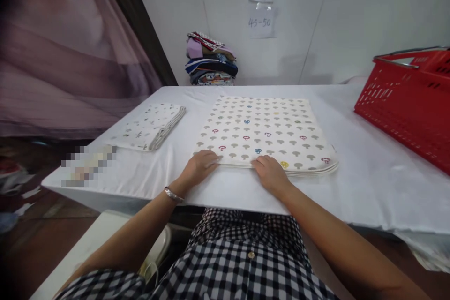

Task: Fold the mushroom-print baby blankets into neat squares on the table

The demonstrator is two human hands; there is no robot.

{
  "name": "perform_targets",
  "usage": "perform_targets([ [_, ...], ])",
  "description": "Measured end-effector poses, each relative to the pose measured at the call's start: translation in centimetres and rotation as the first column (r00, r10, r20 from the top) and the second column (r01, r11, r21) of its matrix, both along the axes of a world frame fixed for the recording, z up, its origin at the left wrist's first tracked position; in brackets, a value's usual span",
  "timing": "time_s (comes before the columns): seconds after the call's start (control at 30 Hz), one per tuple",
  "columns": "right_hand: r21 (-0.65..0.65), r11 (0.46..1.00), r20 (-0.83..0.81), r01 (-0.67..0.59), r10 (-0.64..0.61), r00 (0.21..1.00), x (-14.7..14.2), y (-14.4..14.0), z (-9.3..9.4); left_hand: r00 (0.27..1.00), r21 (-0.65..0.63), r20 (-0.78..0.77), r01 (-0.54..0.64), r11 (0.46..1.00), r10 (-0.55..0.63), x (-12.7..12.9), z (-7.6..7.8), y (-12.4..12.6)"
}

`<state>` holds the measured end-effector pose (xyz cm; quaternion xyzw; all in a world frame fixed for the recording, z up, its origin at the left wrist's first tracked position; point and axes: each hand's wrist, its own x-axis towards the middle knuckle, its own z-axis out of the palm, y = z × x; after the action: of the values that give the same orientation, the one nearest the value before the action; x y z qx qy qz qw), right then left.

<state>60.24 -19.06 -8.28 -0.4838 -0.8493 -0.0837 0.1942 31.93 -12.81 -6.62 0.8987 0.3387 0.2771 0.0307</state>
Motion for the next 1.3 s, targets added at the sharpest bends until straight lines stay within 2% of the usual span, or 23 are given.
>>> perform_targets([
  [0.13, 0.005, 1.000, -0.014, -0.011, 0.011, 1.000, 0.0, -0.1, 0.1, 0.998, -0.002, -0.023, -0.063, 0.998, 0.063, -1.9, -0.1, -0.2],
  [0.37, 0.025, 0.999, -0.048, -0.037, 0.038, 0.998, 0.2, -0.1, -0.2, 0.994, 0.019, -0.071, -0.078, 0.997, 0.079, -3.1, 0.0, -0.4],
  [0.87, 0.013, 1.000, -0.059, -0.026, 0.027, 0.998, 0.1, -0.1, 0.0, 0.981, 0.126, -0.191, -0.017, 0.992, 0.041, 0.7, 0.4, -0.2],
  [1.07, 0.012, 1.000, -0.069, -0.025, 0.026, 0.997, 0.0, -0.2, 0.0, 0.985, 0.122, -0.147, -0.073, 0.990, 0.091, 1.1, 0.1, -0.2],
  [1.3, 0.001, 1.000, -0.075, -0.026, 0.026, 0.997, 0.0, -0.1, 0.1, 0.976, 0.136, -0.214, -0.015, 0.991, 0.044, 0.8, -0.4, -0.5],
])
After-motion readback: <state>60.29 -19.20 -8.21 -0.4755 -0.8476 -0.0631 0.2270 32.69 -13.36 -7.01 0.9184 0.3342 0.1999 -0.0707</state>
